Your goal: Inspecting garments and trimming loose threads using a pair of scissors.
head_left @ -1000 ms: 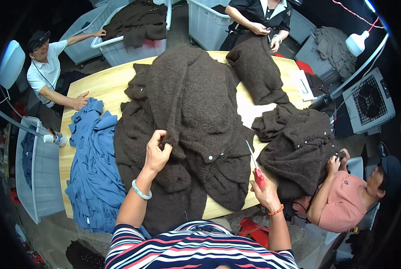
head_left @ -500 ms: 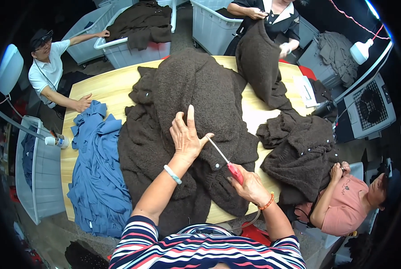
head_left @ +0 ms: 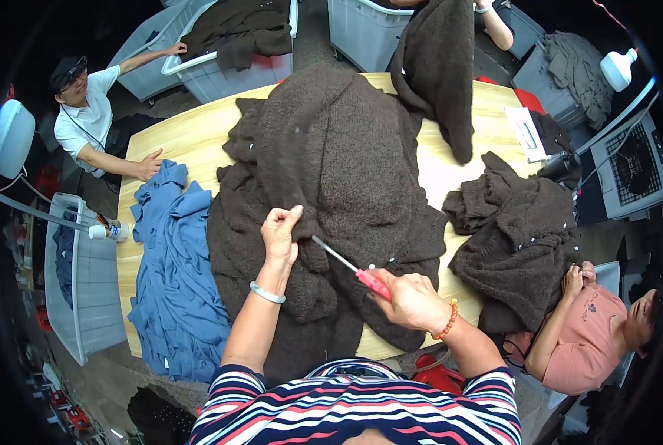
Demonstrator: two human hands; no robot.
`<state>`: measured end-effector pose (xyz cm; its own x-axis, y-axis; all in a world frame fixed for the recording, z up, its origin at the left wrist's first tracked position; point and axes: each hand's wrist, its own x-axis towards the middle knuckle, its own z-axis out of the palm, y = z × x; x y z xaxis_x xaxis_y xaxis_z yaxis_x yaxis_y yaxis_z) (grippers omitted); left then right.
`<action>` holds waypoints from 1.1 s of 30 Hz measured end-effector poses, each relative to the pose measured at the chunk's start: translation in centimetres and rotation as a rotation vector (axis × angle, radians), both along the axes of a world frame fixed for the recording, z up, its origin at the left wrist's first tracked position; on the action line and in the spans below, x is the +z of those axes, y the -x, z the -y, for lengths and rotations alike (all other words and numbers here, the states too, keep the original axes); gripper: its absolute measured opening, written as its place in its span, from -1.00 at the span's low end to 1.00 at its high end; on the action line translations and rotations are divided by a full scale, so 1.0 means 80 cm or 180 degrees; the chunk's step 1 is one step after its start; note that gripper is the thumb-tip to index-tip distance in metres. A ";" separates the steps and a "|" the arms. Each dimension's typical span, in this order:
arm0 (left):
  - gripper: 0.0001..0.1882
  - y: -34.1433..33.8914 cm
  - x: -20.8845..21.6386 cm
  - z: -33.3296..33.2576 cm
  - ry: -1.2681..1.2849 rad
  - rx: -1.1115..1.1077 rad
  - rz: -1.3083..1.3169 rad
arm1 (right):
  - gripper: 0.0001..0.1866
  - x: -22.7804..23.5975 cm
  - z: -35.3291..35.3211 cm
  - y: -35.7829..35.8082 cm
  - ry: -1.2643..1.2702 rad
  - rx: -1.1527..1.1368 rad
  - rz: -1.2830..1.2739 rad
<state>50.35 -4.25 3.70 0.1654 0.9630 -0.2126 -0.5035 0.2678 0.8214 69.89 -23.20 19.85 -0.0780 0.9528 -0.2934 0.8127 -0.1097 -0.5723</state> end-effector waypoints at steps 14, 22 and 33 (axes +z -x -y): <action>-0.45 0.014 0.026 0.007 -0.0199 -0.0528 0.0111 | -0.67 0.000 -0.018 0.002 -0.0026 -0.0042 0.0039; -0.76 0.006 0.015 -0.023 -0.0238 -0.0556 -0.0355 | -0.66 -0.001 -0.032 0.018 0.0040 0.0310 0.0153; -0.66 -0.021 0.067 -0.122 -0.1664 -0.0564 -0.2220 | -0.67 0.005 -0.073 -0.002 -0.0416 -0.0304 -0.0336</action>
<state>52.04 5.51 9.03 0.3184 0.9377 0.1391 0.1704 -0.2009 0.9647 70.01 -17.36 20.28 -0.0093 0.9868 -0.1617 0.7368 -0.1026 -0.6683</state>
